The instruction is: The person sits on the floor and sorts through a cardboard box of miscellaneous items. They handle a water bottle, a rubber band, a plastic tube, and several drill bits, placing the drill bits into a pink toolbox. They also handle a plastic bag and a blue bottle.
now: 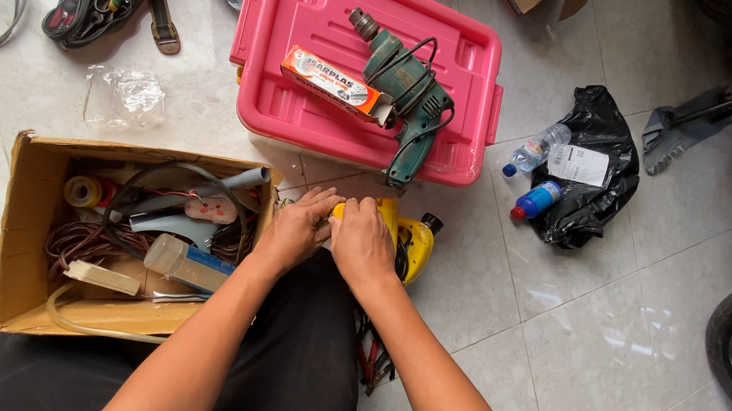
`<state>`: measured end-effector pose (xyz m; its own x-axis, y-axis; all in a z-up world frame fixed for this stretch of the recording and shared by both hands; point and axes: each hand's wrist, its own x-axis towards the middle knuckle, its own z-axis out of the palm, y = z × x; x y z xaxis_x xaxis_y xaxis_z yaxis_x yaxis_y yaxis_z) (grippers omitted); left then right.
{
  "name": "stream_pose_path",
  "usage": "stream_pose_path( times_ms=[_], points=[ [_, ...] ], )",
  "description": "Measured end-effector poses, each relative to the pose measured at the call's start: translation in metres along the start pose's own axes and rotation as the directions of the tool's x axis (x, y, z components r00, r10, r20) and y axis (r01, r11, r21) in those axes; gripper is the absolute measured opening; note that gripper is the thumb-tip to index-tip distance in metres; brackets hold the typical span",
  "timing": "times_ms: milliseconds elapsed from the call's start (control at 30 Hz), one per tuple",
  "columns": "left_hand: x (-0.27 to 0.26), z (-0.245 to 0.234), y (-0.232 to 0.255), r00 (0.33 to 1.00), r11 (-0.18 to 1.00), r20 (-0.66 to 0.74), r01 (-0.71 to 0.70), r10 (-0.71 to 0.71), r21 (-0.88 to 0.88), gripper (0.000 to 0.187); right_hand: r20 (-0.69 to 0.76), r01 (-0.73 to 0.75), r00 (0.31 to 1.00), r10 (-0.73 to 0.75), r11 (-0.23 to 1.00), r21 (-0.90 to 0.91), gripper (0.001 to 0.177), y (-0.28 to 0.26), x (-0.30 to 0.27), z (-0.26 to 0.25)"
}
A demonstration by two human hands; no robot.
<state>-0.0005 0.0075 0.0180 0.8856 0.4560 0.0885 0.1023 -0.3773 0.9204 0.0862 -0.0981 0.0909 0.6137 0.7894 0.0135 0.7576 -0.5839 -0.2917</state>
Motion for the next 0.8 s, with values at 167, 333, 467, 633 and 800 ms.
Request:
stream_pose_path(
  times_ms=[167, 333, 467, 633, 800],
  points=[
    [-0.001, 0.001, -0.001, 0.999, 0.999, -0.011, -0.037, 0.037, 0.006, 0.046, 0.084, -0.12, 0.989, 0.119, 0.993, 0.012, 0.033, 0.006, -0.002, 0.007],
    [0.0, 0.002, -0.003, 0.999, 1.0, -0.038, -0.009, 0.009, -0.008, 0.045, 0.093, -0.24, 0.967, 0.237, 0.97, 0.029, 0.046, 0.001, 0.002, 0.008],
    [-0.002, 0.003, -0.006, 1.0, 1.0, -0.03, -0.001, 0.001, -0.012, 0.047, 0.056, -0.213, 0.976, 0.21, 0.975, 0.057, 0.068, -0.005, 0.002, -0.008],
    [-0.002, -0.001, 0.001, 1.0, 0.998, 0.01, 0.018, -0.019, 0.066, 0.049, -0.022, -0.256, 0.965, 0.261, 0.958, 0.129, 0.075, 0.005, -0.006, -0.039],
    [0.004, -0.015, 0.019, 1.0, 0.998, 0.025, 0.015, -0.016, 0.062, 0.062, -0.122, -0.492, 0.804, 0.582, 0.766, 0.413, 0.026, 0.094, -0.018, -0.056]
  ],
)
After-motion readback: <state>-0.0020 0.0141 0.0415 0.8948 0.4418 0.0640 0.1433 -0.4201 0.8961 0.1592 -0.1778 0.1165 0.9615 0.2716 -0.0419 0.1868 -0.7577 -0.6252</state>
